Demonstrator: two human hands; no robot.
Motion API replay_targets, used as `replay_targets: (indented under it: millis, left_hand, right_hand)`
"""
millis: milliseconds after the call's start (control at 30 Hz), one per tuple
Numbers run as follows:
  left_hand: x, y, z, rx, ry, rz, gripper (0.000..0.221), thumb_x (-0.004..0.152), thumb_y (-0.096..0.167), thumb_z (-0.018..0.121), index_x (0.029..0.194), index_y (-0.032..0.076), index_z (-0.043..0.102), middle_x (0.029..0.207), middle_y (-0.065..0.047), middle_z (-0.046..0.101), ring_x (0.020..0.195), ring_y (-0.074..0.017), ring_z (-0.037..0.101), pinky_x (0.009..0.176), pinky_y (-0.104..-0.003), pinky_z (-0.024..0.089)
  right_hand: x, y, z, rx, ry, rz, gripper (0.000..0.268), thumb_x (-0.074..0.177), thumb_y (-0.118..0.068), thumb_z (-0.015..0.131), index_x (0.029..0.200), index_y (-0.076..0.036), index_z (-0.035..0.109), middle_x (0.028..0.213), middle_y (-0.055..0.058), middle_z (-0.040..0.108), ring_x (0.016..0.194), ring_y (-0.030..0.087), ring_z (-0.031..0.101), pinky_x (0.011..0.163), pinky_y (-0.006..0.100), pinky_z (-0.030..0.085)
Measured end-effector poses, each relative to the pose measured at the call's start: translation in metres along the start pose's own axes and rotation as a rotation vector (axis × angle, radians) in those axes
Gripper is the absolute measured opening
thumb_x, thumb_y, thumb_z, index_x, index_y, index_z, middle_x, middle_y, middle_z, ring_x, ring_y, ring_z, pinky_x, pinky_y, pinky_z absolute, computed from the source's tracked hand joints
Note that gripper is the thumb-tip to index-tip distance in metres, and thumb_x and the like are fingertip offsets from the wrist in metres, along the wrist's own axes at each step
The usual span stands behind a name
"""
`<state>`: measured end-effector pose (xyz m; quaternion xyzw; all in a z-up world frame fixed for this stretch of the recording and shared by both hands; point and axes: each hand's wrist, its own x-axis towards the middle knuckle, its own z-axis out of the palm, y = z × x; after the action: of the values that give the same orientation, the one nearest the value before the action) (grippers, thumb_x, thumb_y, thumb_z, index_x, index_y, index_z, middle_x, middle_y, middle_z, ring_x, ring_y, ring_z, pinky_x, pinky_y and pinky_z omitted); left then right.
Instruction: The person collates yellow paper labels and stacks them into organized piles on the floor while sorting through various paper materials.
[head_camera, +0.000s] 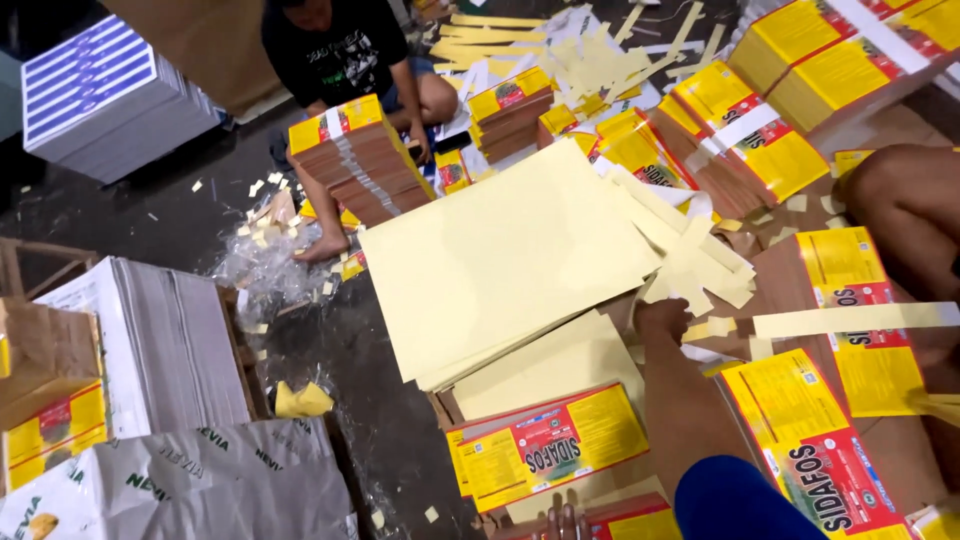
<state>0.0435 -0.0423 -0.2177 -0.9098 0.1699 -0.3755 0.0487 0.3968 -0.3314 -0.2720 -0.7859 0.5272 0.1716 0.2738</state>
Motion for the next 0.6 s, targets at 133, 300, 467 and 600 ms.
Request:
replay_targets:
  millis: [133,300,467,600]
  left_hand:
    - [0.013,-0.003,0.028,0.042,0.092,-0.015,0.029,0.114,0.025,0.052,0.139,0.011,0.052,0.141,-0.014,0.062,0.135,-0.0329,0.058,0.120,-0.061,0.034]
    - [-0.016,0.012,-0.009,0.039,0.097,-0.025,0.028,0.115,0.025,0.054,0.138,0.010,0.051,0.141,-0.014,0.063,0.135,-0.0329,0.058,0.120,-0.061,0.034]
    - [-0.022,0.016,-0.042,-0.026,0.009,-0.021,0.028,0.112,0.026,0.055,0.136,0.011,0.053,0.138,-0.014,0.064,0.131,-0.0328,0.060,0.117,-0.061,0.035]
    - [-0.017,0.013,-0.044,-0.083,-0.085,-0.039,0.032,0.105,0.025,0.052,0.135,0.012,0.056,0.137,-0.014,0.064,0.131,-0.0322,0.059,0.114,-0.061,0.034]
  right_hand:
    - [-0.048,-0.029,-0.038,0.074,0.106,-0.020,0.082,0.070,-0.044,0.092,0.131,-0.003,0.055,0.133,0.024,0.055,0.121,0.043,0.056,0.090,0.058,0.050]
    - [0.008,-0.007,0.010,0.195,0.087,0.005,0.041,0.086,-0.025,0.078,0.115,0.004,0.071,0.119,0.027,0.071,0.109,0.043,0.071,0.089,0.050,0.060]
    - [-0.045,-0.015,-0.038,0.277,0.225,-0.108,0.036,0.087,-0.022,0.075,0.112,0.002,0.066,0.116,0.028,0.067,0.107,0.043,0.067,0.091,0.050,0.056]
    - [-0.085,-0.038,-0.076,0.417,0.339,-0.142,0.033,0.090,-0.020,0.071,0.113,0.001,0.059,0.120,0.029,0.059,0.105,0.043,0.064,0.086,0.053,0.053]
